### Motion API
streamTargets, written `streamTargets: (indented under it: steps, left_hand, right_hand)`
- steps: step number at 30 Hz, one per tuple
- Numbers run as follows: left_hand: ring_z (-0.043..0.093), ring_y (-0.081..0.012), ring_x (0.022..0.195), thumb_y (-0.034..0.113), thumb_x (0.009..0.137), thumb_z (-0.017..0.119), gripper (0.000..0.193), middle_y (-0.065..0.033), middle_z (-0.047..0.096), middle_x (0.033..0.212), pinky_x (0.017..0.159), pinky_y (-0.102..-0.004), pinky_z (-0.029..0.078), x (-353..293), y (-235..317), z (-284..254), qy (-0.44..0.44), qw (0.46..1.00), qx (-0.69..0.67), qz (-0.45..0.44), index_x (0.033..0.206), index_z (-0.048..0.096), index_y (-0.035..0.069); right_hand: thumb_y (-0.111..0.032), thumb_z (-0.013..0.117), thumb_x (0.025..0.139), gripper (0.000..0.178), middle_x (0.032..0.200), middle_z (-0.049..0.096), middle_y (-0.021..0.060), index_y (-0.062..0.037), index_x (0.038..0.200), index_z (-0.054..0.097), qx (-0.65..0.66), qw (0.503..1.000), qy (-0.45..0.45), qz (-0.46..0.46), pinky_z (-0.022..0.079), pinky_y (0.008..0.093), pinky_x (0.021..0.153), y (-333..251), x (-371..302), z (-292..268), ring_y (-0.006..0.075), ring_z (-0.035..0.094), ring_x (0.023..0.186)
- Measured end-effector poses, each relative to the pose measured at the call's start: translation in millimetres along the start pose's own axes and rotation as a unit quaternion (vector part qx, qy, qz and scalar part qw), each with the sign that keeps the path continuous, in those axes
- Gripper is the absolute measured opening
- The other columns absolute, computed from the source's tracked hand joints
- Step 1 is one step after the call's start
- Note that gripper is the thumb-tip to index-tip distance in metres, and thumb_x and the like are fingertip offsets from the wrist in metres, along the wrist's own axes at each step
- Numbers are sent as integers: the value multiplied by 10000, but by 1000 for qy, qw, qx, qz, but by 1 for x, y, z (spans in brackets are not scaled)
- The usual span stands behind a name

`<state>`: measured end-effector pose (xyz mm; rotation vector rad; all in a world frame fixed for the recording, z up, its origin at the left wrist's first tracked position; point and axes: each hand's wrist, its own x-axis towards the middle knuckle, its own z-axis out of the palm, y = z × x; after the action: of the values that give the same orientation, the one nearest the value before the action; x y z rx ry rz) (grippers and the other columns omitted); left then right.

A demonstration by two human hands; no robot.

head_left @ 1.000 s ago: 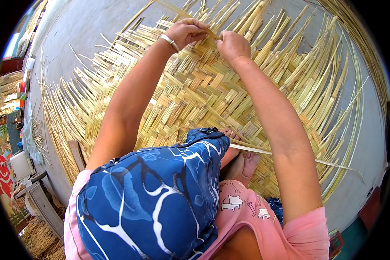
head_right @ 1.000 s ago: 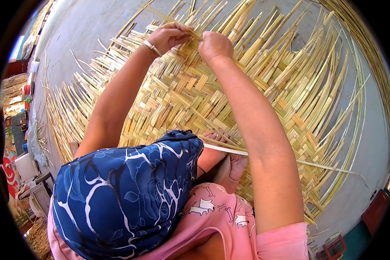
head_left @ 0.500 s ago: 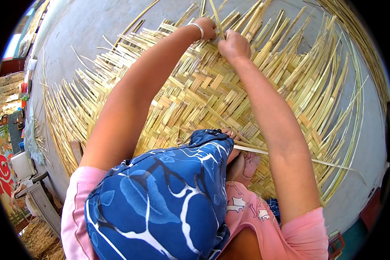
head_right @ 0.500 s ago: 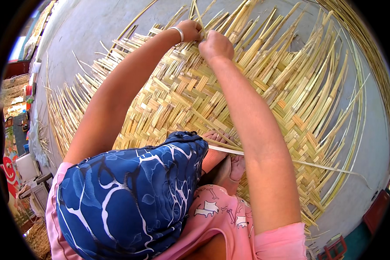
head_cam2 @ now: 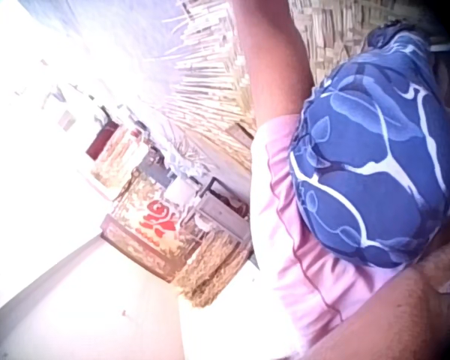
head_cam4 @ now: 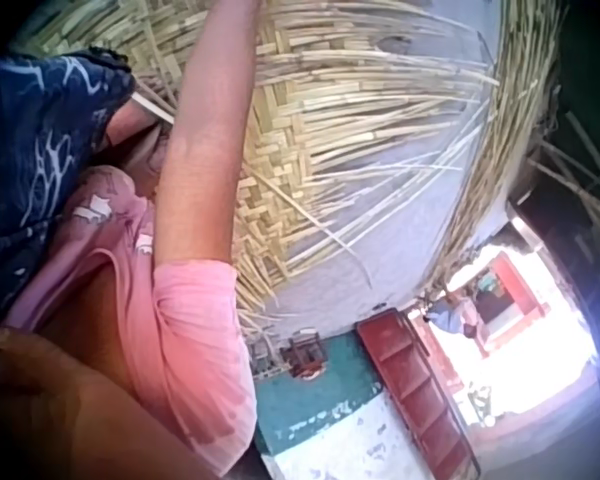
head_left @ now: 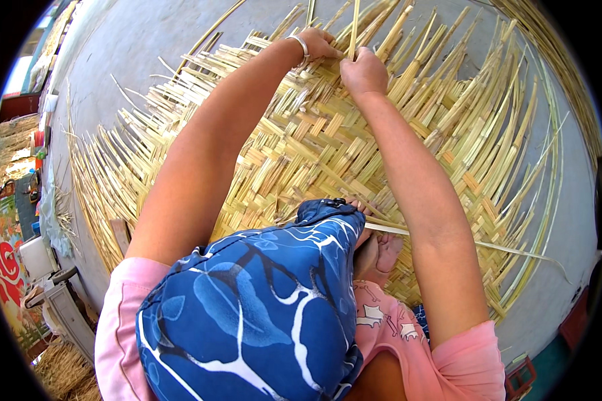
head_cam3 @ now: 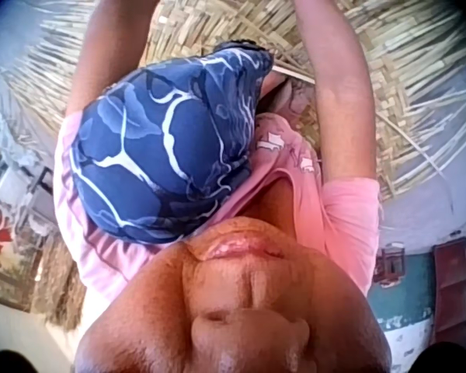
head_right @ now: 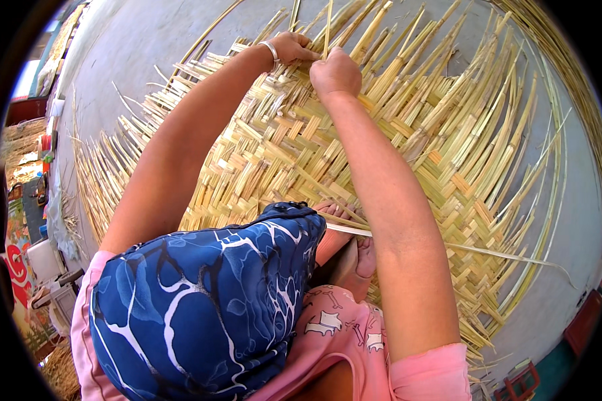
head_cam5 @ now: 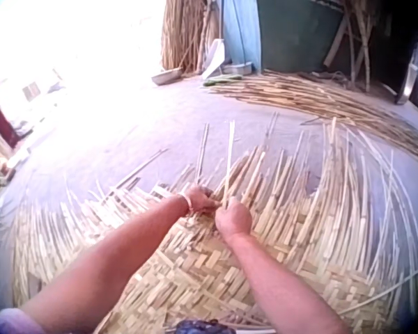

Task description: The person weaves a large flat basket using dried palm leaves. They sit on the floor and interlace the leaves by hand to form a tight pattern, gradually expanding the woven area.

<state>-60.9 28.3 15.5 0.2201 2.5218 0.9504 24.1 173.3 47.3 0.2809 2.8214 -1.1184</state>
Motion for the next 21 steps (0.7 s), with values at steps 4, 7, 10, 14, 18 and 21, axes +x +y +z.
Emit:
streamTargets:
  steps: [4,7,10,14,18,21]
  left_hand:
    - [450,-66,521,309,791,717,262,22,506,594,465,-249,343,-5,-18,4,8,989,-148,-11,754,626,67]
    - [503,-64,565,269,820,696,210,21,570,678,496,-228,375,-8,-27,5,-5,952,-306,-29,831,639,67]
    - [574,-83,655,232,823,695,185,0,628,777,564,-231,441,-19,-19,5,9,898,-438,-39,882,638,67]
    - [583,-115,688,234,809,710,222,-27,633,790,613,-270,467,-12,-20,14,52,895,-439,-62,901,640,44]
    - [580,-139,699,250,801,716,265,-48,630,785,652,-294,471,-13,-18,17,71,899,-425,-86,908,637,20]
    - [585,-135,722,253,805,713,256,-46,627,793,671,-295,474,-18,-22,8,28,887,-458,-52,909,638,31]
  right_hand:
    - [-195,542,784,254,931,654,194,-22,959,605,40,999,-13,26,486,428,806,5,6,6,356,620,905]
    - [-193,537,783,264,945,652,196,-21,971,606,43,998,-32,32,485,426,813,7,9,9,353,617,922]
    - [-193,535,784,273,961,649,199,-20,982,607,29,998,-52,29,484,425,819,5,12,8,350,615,935]
    - [-193,528,793,271,972,650,194,-19,985,603,58,997,-34,38,484,423,819,10,12,12,352,615,934]
    - [-196,524,804,275,979,652,184,-15,997,599,47,998,-21,33,483,423,821,9,7,13,351,616,928]
    - [-194,519,809,281,1008,645,181,-19,1013,600,32,998,-45,31,480,420,835,7,8,11,342,611,949]
